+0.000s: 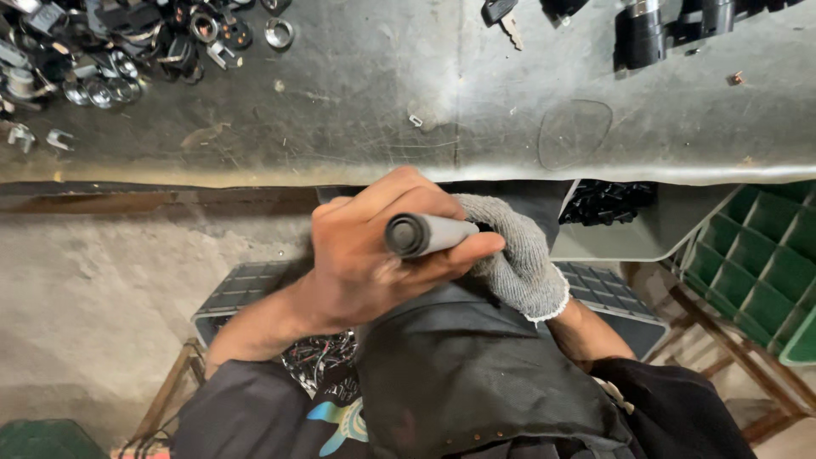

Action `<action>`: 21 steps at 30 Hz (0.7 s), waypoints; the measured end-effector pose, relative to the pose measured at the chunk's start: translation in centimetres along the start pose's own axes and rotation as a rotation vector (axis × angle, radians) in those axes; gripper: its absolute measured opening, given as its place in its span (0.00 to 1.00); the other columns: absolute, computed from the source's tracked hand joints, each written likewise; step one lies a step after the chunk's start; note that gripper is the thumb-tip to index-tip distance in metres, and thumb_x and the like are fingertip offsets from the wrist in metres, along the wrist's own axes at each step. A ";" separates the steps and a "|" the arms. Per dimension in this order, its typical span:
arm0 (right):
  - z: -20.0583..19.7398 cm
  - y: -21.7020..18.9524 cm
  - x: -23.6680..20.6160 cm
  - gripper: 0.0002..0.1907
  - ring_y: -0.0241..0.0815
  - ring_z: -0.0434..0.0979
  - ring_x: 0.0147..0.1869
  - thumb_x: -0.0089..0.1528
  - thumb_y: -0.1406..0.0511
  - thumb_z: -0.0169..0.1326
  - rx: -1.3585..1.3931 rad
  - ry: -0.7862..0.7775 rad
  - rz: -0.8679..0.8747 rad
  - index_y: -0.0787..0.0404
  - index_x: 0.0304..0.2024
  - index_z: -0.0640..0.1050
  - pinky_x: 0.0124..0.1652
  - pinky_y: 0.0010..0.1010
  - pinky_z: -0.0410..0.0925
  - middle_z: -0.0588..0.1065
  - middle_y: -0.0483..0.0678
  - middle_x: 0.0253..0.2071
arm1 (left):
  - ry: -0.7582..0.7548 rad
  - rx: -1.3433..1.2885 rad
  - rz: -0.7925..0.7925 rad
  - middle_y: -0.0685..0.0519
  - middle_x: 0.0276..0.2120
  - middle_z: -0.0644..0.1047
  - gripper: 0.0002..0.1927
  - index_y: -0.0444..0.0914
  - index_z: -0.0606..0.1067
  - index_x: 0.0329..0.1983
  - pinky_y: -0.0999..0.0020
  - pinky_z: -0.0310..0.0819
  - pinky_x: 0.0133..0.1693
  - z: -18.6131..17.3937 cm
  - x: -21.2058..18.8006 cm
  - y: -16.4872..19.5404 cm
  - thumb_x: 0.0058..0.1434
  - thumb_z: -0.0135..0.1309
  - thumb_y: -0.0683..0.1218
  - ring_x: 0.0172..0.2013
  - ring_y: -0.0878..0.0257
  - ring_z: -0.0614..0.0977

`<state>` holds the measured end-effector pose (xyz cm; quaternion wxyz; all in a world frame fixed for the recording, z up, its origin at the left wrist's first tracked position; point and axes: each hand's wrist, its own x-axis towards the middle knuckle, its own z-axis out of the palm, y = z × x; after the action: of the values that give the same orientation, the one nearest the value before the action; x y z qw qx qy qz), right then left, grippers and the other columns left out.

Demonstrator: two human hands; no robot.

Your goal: The person sits at a workbench covered with piles of lock cylinders and keys and uses a small screwdriver-like tool to work on the inside of each lock cylinder, holding a cylinder in a gloved hand while manipulating it with the tool, then sets the finished cylinder aside and picks up the next one.

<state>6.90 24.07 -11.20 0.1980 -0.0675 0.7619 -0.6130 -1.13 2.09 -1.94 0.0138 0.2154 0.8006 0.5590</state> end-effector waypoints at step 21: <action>3.2 8.0 -4.1 0.18 0.45 0.80 0.51 0.67 0.60 0.55 0.095 -0.058 0.103 0.62 0.56 0.76 0.49 0.35 0.72 0.78 0.49 0.48 | -0.086 -0.147 -0.068 0.54 0.35 0.76 0.15 0.36 0.75 0.36 0.70 0.73 0.30 0.7 -2.1 -2.7 0.64 0.70 0.48 0.27 0.66 0.78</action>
<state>13.05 24.51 -18.57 0.2543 -0.0364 0.7282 -0.6354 0.10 1.22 -5.13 0.0831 0.2103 0.7629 0.6056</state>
